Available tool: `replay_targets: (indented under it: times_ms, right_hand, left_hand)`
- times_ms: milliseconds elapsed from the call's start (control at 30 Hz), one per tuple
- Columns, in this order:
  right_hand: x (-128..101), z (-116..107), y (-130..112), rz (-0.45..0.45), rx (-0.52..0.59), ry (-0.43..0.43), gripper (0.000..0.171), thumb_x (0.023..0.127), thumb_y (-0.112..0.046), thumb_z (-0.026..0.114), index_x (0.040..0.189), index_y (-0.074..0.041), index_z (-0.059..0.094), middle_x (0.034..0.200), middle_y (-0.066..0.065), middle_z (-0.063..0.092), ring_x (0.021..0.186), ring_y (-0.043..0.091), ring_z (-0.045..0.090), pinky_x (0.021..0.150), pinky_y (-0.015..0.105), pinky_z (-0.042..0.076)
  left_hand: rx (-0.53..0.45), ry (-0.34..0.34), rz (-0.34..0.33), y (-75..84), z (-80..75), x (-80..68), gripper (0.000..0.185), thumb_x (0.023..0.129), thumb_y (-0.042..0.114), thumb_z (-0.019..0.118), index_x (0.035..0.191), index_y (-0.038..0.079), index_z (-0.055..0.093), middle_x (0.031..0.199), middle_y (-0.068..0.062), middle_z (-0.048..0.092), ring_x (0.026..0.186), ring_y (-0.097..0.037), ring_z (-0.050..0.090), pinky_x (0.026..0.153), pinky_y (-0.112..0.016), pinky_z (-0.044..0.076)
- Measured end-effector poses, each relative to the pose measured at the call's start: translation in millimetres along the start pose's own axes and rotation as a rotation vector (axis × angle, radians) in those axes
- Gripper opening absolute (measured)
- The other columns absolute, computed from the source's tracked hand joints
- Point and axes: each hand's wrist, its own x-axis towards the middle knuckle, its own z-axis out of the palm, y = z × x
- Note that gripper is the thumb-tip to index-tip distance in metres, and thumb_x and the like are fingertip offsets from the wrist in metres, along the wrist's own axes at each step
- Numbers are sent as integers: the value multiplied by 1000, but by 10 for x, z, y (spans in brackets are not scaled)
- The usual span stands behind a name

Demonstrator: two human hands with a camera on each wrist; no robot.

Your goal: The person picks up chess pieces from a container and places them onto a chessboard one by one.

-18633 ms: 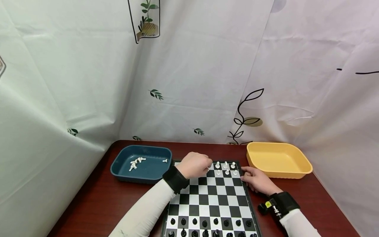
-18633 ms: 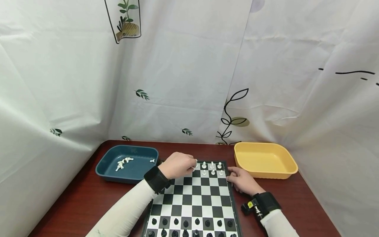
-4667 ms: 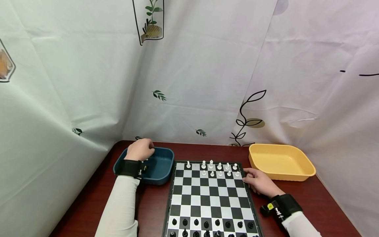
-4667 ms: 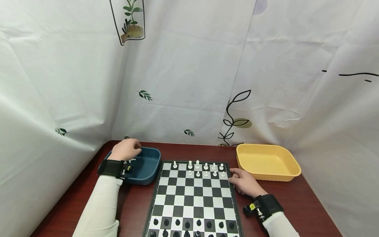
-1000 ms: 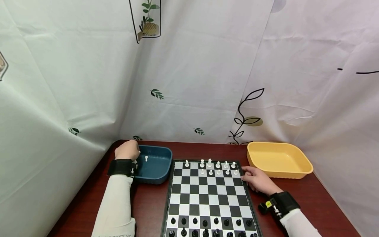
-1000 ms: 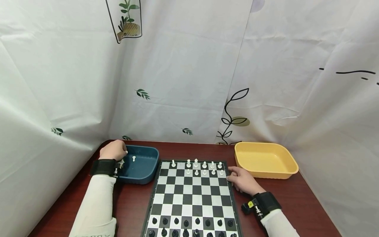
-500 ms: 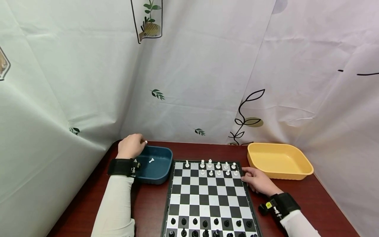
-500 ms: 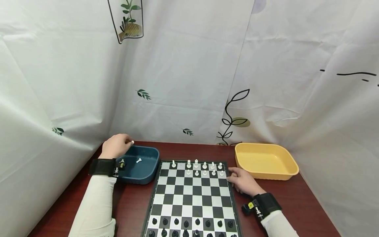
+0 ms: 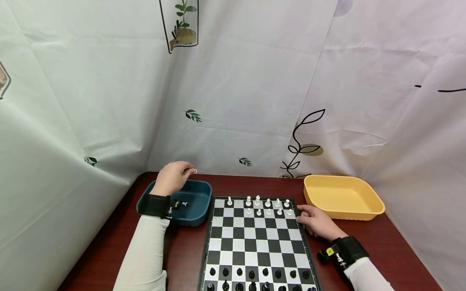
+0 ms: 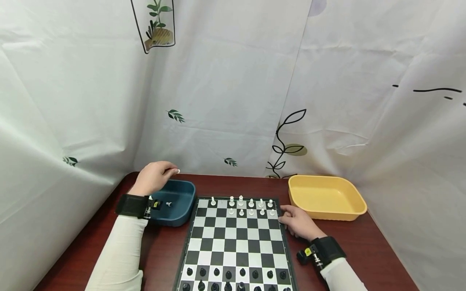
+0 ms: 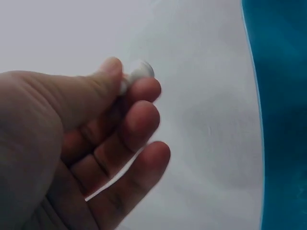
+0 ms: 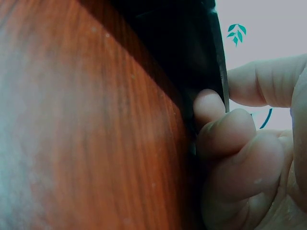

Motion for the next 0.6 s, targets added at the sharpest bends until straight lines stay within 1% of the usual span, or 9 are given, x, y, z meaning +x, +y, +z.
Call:
replay_targets:
  times_ms: [167, 367, 500, 600]
  right_hand:
    - [-1, -3, 0, 1, -3, 0, 64, 103, -15, 76, 155, 13, 50, 69, 6, 58, 52, 22, 54, 45, 34, 46]
    - [6, -1, 15, 2, -8, 2, 64, 103, -15, 76, 155, 13, 51, 69, 6, 58, 52, 22, 54, 45, 34, 46]
    - [4, 0, 12, 2, -6, 0, 65, 103, -15, 76, 155, 13, 50, 69, 6, 58, 52, 22, 54, 45, 34, 46]
    - [1, 0, -4, -1, -6, -1, 64, 103, -15, 76, 155, 13, 50, 70, 5, 58, 52, 22, 54, 46, 34, 46]
  left_hand:
    - [-8, -2, 81, 107, 29, 36, 11, 107, 18, 78, 109, 10, 85, 100, -6, 81, 88, -25, 74, 82, -49, 62]
    - [12, -29, 168, 284, 96, 57, 10, 106, 17, 79, 109, 10, 84, 99, -5, 80, 90, -24, 75, 84, -45, 63]
    - [19, -52, 210, 418, 152, 52, 9, 106, 18, 79, 108, 11, 83, 97, -3, 78, 88, -22, 74, 83, -43, 62]
    - [15, -82, 227, 540, 186, 42, 9, 107, 18, 77, 107, 11, 82, 95, -1, 76, 86, -19, 71, 81, -40, 60]
